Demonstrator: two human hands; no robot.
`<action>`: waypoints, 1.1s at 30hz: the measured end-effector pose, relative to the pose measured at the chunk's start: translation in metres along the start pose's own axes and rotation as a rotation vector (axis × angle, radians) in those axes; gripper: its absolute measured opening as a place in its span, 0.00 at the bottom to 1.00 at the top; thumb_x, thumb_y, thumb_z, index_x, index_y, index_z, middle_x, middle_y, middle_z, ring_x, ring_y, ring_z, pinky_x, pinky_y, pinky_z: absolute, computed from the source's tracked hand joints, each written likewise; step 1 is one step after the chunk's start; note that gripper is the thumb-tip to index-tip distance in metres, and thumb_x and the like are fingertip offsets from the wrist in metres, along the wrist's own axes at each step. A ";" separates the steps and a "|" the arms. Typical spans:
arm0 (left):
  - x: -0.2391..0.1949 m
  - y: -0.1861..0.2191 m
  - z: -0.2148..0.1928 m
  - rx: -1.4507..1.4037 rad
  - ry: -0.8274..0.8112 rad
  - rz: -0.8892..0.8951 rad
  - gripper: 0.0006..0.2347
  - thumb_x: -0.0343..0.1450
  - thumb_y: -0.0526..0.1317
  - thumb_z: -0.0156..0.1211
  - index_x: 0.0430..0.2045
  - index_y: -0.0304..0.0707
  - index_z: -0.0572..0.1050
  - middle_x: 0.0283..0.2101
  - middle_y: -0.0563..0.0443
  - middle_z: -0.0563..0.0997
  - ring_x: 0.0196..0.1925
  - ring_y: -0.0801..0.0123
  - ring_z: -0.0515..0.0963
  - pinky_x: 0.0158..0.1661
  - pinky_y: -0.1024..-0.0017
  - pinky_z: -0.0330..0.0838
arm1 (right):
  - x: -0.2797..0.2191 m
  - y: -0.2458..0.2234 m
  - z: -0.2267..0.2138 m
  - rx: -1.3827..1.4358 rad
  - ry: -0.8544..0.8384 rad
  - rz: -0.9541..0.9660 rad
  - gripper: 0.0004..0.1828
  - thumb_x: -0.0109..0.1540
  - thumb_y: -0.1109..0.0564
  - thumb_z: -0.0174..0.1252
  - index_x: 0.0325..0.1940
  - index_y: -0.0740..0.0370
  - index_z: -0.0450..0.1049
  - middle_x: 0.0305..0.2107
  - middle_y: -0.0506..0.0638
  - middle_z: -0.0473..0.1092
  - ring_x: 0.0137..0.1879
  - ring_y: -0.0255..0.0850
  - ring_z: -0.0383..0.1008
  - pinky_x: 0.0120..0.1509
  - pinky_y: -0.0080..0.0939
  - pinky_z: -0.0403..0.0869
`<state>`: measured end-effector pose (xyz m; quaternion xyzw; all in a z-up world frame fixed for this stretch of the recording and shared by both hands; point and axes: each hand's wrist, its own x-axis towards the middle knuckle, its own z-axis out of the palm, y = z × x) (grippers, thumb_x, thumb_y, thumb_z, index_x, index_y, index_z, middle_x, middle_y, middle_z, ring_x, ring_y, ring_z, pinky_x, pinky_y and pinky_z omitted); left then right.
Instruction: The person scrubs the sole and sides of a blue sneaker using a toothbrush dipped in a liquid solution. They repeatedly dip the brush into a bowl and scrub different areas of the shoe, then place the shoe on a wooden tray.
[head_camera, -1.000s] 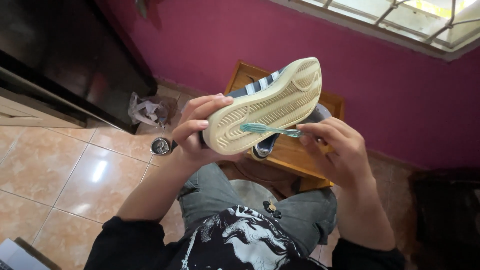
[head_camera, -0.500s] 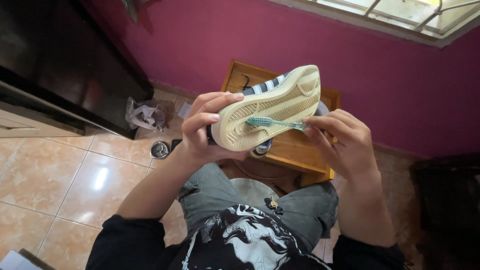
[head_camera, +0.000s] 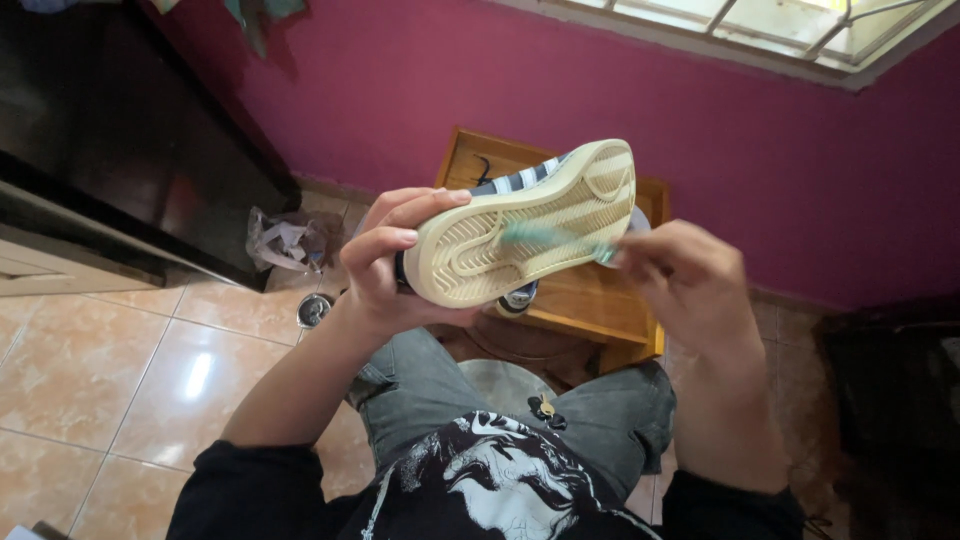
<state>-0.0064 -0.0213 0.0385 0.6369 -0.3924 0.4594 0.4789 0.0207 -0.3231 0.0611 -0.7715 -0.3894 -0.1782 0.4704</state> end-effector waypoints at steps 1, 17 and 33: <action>0.000 -0.001 0.000 -0.002 0.000 0.005 0.34 0.58 0.47 0.84 0.44 0.35 0.59 0.48 0.21 0.81 0.47 0.33 0.80 0.50 0.49 0.78 | -0.002 0.001 -0.002 -0.003 0.003 -0.003 0.09 0.58 0.71 0.61 0.39 0.65 0.82 0.23 0.55 0.74 0.26 0.43 0.71 0.31 0.40 0.69; -0.068 0.013 -0.004 0.048 0.302 -0.122 0.40 0.57 0.50 0.84 0.51 0.47 0.52 0.48 0.27 0.79 0.49 0.49 0.80 0.53 0.61 0.75 | -0.165 0.083 0.061 0.229 0.541 0.674 0.08 0.71 0.58 0.54 0.50 0.61 0.77 0.20 0.47 0.67 0.23 0.31 0.63 0.26 0.28 0.64; -0.090 0.034 -0.032 0.272 0.383 0.044 0.31 0.64 0.48 0.73 0.49 0.44 0.54 0.46 0.22 0.77 0.48 0.40 0.79 0.49 0.51 0.76 | -0.198 0.101 0.053 0.333 0.522 0.795 0.11 0.74 0.58 0.48 0.55 0.61 0.74 0.22 0.47 0.65 0.23 0.30 0.65 0.23 0.24 0.65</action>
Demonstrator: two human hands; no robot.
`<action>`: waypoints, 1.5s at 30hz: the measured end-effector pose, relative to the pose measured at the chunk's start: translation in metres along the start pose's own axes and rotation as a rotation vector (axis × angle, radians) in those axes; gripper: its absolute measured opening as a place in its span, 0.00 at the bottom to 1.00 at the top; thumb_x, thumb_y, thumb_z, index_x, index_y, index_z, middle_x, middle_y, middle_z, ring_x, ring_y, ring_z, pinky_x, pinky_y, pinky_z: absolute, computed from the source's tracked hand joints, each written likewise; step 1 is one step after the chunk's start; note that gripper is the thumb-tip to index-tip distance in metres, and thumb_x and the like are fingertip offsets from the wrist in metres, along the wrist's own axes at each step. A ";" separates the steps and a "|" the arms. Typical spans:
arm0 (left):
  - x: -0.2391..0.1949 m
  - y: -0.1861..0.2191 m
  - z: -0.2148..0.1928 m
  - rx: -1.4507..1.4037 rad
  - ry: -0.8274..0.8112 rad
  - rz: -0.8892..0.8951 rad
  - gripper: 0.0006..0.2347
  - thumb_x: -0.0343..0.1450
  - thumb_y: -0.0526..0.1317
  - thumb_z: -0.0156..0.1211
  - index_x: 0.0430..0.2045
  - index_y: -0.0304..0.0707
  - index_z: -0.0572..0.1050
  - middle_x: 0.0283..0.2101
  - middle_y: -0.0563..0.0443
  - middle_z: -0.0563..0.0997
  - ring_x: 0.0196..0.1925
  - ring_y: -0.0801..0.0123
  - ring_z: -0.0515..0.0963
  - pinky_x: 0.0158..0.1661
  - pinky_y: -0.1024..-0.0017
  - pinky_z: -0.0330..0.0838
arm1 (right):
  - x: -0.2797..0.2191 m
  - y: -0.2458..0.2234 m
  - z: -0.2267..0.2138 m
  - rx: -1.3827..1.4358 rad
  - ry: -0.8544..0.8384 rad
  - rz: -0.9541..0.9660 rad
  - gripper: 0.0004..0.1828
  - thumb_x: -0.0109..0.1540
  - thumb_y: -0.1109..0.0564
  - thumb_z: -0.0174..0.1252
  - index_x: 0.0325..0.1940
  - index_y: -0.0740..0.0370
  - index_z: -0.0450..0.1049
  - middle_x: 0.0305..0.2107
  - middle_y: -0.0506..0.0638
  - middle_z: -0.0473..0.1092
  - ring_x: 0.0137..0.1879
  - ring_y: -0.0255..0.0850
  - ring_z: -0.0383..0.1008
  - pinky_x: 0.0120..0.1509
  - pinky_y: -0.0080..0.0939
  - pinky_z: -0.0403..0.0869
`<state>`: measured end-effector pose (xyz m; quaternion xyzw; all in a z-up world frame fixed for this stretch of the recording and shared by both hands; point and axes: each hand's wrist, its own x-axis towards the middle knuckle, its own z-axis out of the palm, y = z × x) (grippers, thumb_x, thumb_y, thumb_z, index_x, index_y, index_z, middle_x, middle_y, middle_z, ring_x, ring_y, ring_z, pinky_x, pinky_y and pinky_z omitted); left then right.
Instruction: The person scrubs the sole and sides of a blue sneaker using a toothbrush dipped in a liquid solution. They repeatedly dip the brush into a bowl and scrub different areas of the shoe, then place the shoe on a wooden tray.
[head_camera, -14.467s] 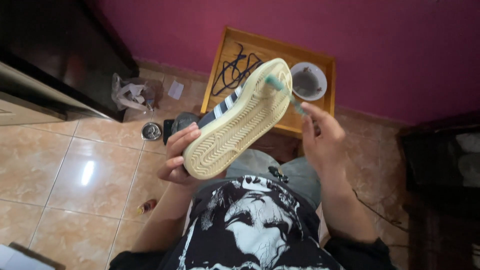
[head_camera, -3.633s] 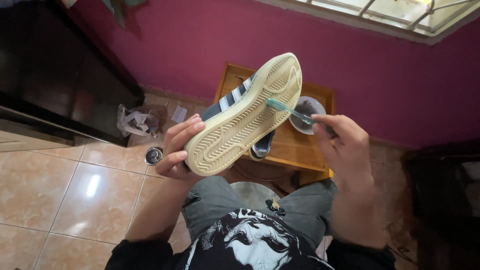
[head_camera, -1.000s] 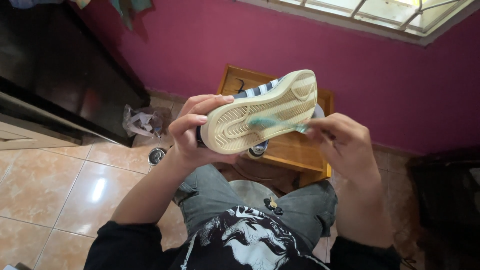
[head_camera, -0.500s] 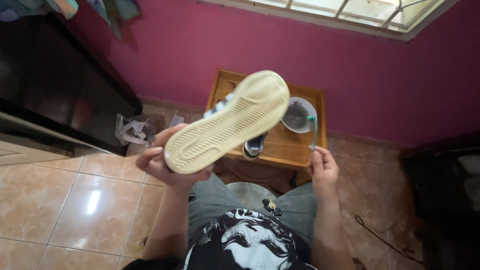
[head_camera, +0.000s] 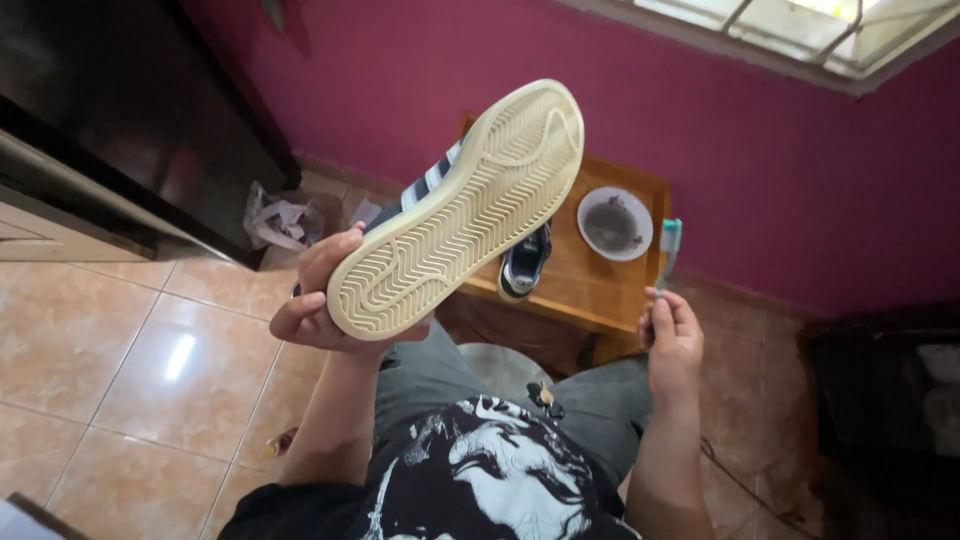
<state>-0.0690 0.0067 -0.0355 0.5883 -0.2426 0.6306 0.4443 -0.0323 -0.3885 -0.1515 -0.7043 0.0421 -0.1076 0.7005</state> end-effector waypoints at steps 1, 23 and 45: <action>-0.001 0.002 0.000 -0.002 -0.006 -0.004 0.31 0.64 0.48 0.73 0.49 0.44 0.54 0.46 0.22 0.77 0.48 0.40 0.79 0.49 0.51 0.76 | -0.006 -0.013 0.006 0.001 0.004 0.006 0.11 0.74 0.58 0.48 0.55 0.61 0.74 0.22 0.47 0.65 0.23 0.30 0.65 0.23 0.24 0.65; 0.040 0.014 0.049 -0.066 0.004 0.161 0.10 0.78 0.43 0.51 0.46 0.48 0.57 0.38 0.15 0.80 0.43 0.30 0.80 0.41 0.31 0.81 | 0.005 -0.175 0.079 -0.474 -0.319 -0.700 0.09 0.65 0.54 0.63 0.48 0.49 0.84 0.25 0.46 0.75 0.24 0.35 0.70 0.31 0.37 0.70; 0.045 0.002 0.088 -0.123 -0.043 0.152 0.08 0.79 0.48 0.45 0.45 0.50 0.56 0.38 0.19 0.82 0.42 0.35 0.80 0.43 0.36 0.81 | 0.007 -0.183 0.066 -0.444 -0.248 -0.713 0.10 0.65 0.58 0.62 0.49 0.56 0.83 0.18 0.50 0.70 0.20 0.37 0.68 0.28 0.38 0.69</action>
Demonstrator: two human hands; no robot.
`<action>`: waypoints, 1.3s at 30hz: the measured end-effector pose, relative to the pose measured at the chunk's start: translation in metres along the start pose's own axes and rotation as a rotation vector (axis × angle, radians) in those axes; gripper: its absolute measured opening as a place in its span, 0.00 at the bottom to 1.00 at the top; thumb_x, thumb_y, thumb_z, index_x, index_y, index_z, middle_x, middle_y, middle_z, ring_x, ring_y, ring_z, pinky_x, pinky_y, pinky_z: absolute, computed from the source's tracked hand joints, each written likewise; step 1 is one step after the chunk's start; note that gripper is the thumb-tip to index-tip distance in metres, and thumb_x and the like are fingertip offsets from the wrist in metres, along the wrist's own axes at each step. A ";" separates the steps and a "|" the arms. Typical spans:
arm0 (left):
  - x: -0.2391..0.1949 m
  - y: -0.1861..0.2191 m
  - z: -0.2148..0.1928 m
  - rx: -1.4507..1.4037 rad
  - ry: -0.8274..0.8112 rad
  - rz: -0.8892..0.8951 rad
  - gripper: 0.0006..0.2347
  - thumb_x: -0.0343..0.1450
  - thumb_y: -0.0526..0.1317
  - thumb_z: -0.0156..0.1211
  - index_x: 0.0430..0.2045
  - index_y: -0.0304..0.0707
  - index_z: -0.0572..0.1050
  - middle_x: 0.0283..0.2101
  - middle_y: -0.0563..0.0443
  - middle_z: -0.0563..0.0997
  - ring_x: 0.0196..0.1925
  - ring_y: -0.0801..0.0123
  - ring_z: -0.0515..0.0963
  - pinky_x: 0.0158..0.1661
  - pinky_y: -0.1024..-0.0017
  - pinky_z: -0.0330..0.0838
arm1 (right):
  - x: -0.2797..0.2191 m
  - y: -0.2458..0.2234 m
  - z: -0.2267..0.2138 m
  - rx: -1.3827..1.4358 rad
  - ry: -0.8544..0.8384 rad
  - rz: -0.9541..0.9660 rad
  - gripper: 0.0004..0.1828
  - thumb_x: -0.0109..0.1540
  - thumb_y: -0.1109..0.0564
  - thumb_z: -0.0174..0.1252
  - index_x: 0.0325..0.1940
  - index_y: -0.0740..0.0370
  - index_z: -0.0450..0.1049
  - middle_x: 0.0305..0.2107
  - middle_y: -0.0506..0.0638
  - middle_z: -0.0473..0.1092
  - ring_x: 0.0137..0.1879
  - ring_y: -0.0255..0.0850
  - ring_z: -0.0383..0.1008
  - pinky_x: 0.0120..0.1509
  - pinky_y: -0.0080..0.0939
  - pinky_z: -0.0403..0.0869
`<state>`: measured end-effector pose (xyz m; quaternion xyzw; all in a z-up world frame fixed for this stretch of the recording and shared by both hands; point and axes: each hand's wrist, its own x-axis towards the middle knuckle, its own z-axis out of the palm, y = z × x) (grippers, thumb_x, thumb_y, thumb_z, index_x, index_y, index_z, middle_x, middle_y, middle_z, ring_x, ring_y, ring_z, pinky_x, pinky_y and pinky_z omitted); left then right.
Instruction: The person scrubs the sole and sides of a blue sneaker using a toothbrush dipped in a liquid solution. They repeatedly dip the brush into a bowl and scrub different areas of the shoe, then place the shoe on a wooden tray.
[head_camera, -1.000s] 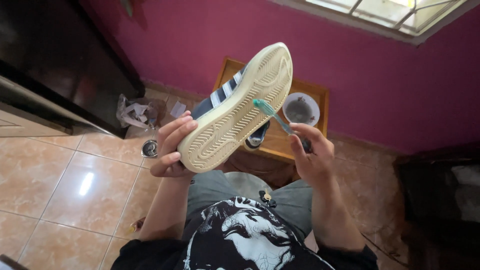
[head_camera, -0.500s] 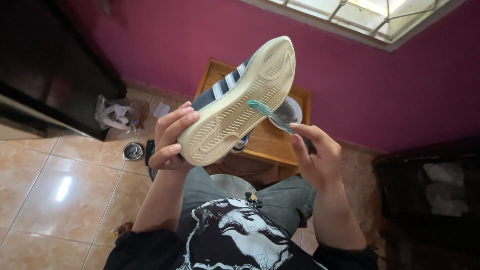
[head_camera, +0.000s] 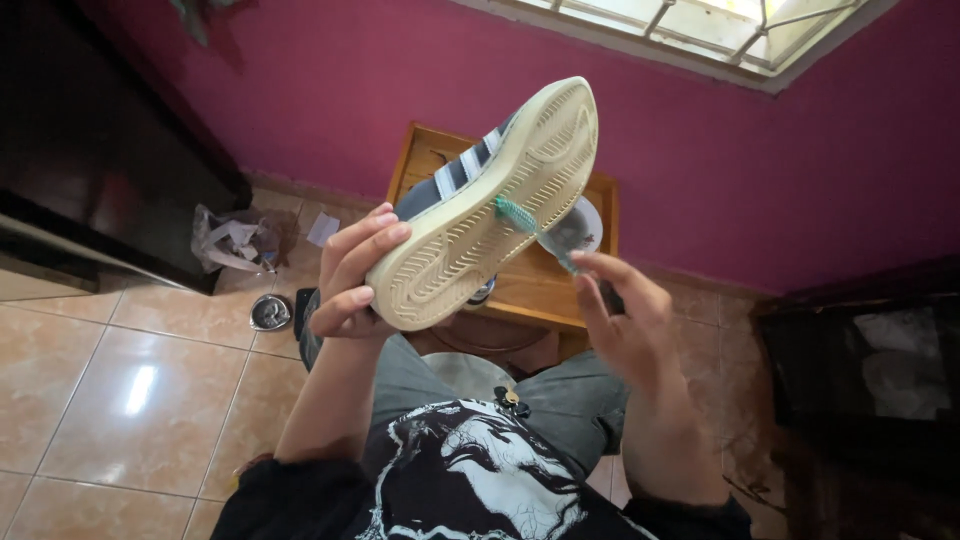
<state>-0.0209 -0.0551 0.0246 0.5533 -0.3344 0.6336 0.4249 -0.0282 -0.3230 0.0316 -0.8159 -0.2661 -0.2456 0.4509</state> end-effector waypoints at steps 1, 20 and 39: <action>0.000 -0.001 -0.002 0.004 -0.001 0.002 0.08 0.79 0.48 0.45 0.45 0.50 0.56 0.38 0.19 0.82 0.42 0.35 0.80 0.43 0.36 0.81 | -0.003 -0.007 -0.004 0.004 -0.001 -0.003 0.10 0.65 0.58 0.62 0.49 0.56 0.83 0.18 0.50 0.70 0.20 0.37 0.68 0.28 0.38 0.69; -0.062 0.005 -0.035 0.057 0.109 -0.154 0.32 0.62 0.52 0.75 0.47 0.44 0.54 0.41 0.22 0.79 0.45 0.40 0.78 0.45 0.45 0.83 | -0.167 0.077 0.024 0.350 -0.015 0.534 0.13 0.67 0.60 0.55 0.56 0.64 0.75 0.22 0.48 0.70 0.23 0.29 0.59 0.25 0.29 0.62; -0.082 0.007 -0.057 0.203 0.091 -0.109 0.44 0.56 0.56 0.84 0.47 0.35 0.50 0.42 0.26 0.79 0.44 0.43 0.78 0.42 0.50 0.84 | -0.223 0.095 0.096 0.831 -0.226 0.876 0.23 0.75 0.46 0.35 0.46 0.66 0.70 0.16 0.46 0.55 0.19 0.32 0.56 0.20 0.28 0.58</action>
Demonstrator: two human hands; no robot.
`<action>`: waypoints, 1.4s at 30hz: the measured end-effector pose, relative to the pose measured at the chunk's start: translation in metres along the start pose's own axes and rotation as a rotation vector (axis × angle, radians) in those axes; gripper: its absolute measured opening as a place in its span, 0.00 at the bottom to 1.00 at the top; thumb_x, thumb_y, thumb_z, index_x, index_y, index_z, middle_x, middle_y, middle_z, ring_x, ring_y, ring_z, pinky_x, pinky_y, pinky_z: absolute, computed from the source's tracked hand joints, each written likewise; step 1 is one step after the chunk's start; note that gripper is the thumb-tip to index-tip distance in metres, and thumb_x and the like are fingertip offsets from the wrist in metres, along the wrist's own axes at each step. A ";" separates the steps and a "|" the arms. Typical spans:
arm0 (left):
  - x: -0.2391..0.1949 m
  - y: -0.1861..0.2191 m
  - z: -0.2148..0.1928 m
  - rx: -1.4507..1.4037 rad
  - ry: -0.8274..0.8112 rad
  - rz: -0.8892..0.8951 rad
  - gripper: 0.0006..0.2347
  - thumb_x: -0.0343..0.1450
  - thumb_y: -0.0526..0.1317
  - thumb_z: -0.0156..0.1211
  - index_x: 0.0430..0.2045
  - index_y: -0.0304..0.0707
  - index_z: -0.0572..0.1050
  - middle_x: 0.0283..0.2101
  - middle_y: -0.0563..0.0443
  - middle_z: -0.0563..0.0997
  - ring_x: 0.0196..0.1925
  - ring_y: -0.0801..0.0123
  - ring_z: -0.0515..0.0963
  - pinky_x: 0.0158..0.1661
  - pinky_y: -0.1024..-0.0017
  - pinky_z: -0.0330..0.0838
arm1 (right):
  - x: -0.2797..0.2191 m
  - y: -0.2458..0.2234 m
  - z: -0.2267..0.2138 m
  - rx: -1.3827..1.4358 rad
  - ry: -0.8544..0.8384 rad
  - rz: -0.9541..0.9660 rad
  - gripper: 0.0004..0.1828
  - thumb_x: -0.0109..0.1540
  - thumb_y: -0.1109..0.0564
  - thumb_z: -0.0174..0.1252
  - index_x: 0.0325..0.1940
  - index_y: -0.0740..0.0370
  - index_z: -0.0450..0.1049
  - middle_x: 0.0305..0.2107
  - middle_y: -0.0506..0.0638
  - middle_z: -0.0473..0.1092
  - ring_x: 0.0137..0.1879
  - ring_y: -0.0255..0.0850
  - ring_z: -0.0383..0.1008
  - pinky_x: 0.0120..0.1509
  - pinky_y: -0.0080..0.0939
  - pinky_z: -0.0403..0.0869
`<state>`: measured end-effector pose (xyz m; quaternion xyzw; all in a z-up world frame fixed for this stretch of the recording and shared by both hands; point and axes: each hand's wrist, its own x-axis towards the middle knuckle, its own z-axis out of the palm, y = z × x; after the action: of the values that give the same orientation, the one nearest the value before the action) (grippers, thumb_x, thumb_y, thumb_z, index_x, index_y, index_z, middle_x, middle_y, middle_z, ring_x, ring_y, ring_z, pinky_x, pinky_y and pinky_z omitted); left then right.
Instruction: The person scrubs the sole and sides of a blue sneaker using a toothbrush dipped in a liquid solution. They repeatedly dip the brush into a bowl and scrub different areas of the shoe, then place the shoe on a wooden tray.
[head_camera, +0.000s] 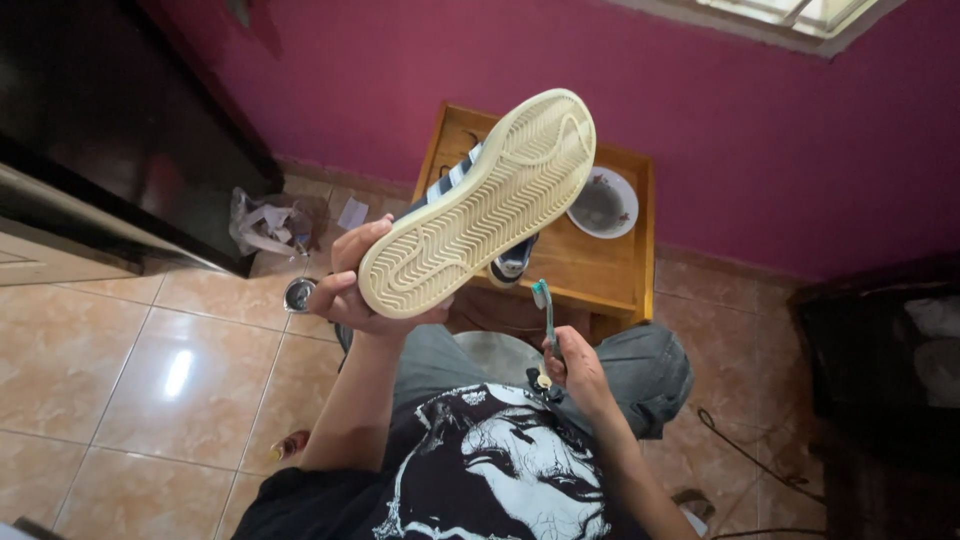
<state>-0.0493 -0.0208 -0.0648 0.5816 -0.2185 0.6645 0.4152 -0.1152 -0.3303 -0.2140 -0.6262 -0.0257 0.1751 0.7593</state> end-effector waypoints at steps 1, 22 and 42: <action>0.000 0.002 -0.001 -0.001 -0.005 0.000 0.44 0.56 0.56 0.84 0.47 0.35 0.50 0.42 0.26 0.79 0.44 0.43 0.78 0.42 0.50 0.84 | -0.002 0.004 0.000 0.005 0.001 0.001 0.23 0.75 0.46 0.35 0.46 0.66 0.70 0.16 0.46 0.55 0.19 0.32 0.56 0.20 0.28 0.58; -0.087 0.010 -0.023 0.114 -0.004 -0.327 0.44 0.53 0.51 0.88 0.47 0.32 0.53 0.49 0.29 0.79 0.53 0.49 0.83 0.57 0.62 0.73 | -0.029 -0.015 0.021 -0.216 0.119 -0.331 0.23 0.72 0.57 0.40 0.72 0.63 0.57 0.26 0.51 0.66 0.25 0.33 0.63 0.30 0.28 0.65; -0.065 0.068 -0.024 -0.137 -0.030 -0.113 0.45 0.63 0.57 0.74 0.65 0.45 0.44 0.44 0.24 0.73 0.46 0.37 0.73 0.47 0.48 0.81 | 0.010 -0.061 0.045 0.831 -0.003 -0.326 0.14 0.71 0.39 0.42 0.45 0.47 0.66 0.53 0.56 0.72 0.53 0.57 0.77 0.56 0.54 0.76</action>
<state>-0.1202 -0.0596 -0.1190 0.5732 -0.2365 0.6145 0.4876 -0.1031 -0.2943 -0.1480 -0.2554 -0.0529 0.0495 0.9641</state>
